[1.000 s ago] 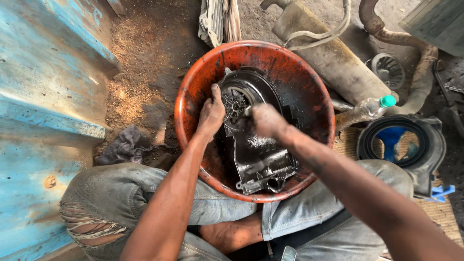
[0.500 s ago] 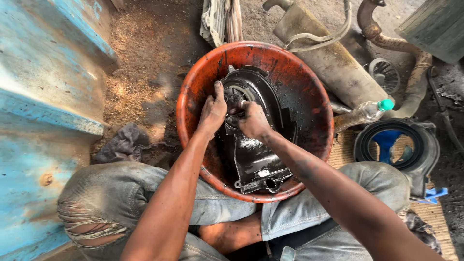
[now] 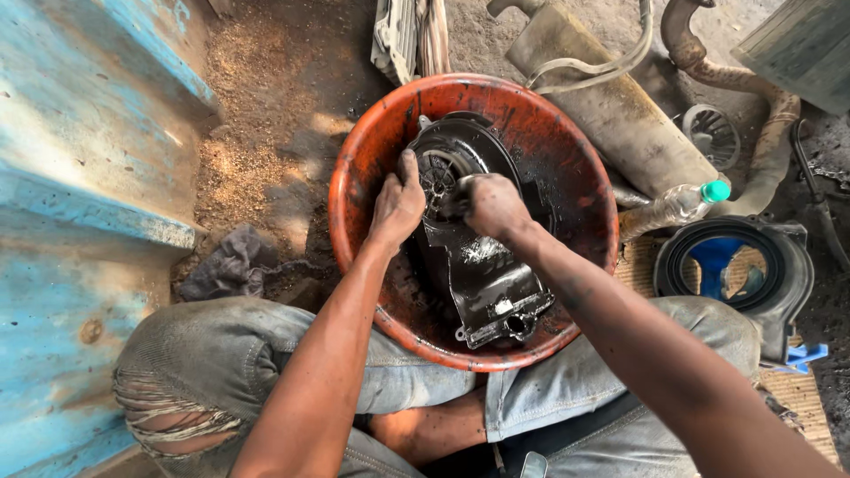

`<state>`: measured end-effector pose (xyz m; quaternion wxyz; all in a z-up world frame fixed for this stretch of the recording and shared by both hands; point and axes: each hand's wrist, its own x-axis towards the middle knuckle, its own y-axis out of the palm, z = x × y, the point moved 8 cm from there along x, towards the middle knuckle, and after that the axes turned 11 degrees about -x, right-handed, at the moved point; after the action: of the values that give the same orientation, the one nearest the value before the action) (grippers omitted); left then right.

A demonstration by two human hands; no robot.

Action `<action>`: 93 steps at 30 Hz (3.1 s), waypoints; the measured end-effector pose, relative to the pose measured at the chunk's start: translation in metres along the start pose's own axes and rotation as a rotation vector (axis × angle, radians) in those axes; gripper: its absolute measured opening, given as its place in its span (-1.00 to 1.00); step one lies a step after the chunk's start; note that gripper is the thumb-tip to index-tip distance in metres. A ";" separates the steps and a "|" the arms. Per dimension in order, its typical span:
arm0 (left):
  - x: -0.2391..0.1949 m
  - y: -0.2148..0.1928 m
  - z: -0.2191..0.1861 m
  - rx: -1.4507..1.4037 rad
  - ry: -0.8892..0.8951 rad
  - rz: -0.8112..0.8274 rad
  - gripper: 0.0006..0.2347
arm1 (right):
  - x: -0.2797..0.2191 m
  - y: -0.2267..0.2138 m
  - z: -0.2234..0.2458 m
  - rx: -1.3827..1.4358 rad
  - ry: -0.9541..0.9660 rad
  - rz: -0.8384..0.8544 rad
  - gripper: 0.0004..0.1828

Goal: The person scrubs a metal car part, likely a turbocharger housing, with a brush and dark liquid inside a red basin. They rotate the part to clean different sides and the internal fan area, then rinse it with water from a bottle.

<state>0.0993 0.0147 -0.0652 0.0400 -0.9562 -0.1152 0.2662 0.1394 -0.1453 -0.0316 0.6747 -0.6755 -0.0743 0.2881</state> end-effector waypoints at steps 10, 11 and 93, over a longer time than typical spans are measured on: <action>0.001 0.002 0.005 -0.020 -0.030 0.005 -0.11 | -0.014 -0.001 0.011 0.147 0.094 -0.160 -0.70; 0.000 0.002 0.006 -0.016 -0.035 0.007 -0.12 | -0.015 0.010 0.001 0.221 0.204 -0.027 -0.72; -0.002 -0.004 -0.003 0.016 0.046 -0.005 -0.26 | 0.045 -0.009 0.006 0.386 0.014 -0.481 -0.76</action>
<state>0.0985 0.0181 -0.0605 0.0507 -0.9614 -0.1146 0.2449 0.1763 -0.1176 -0.0360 0.8398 -0.5000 -0.1712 0.1241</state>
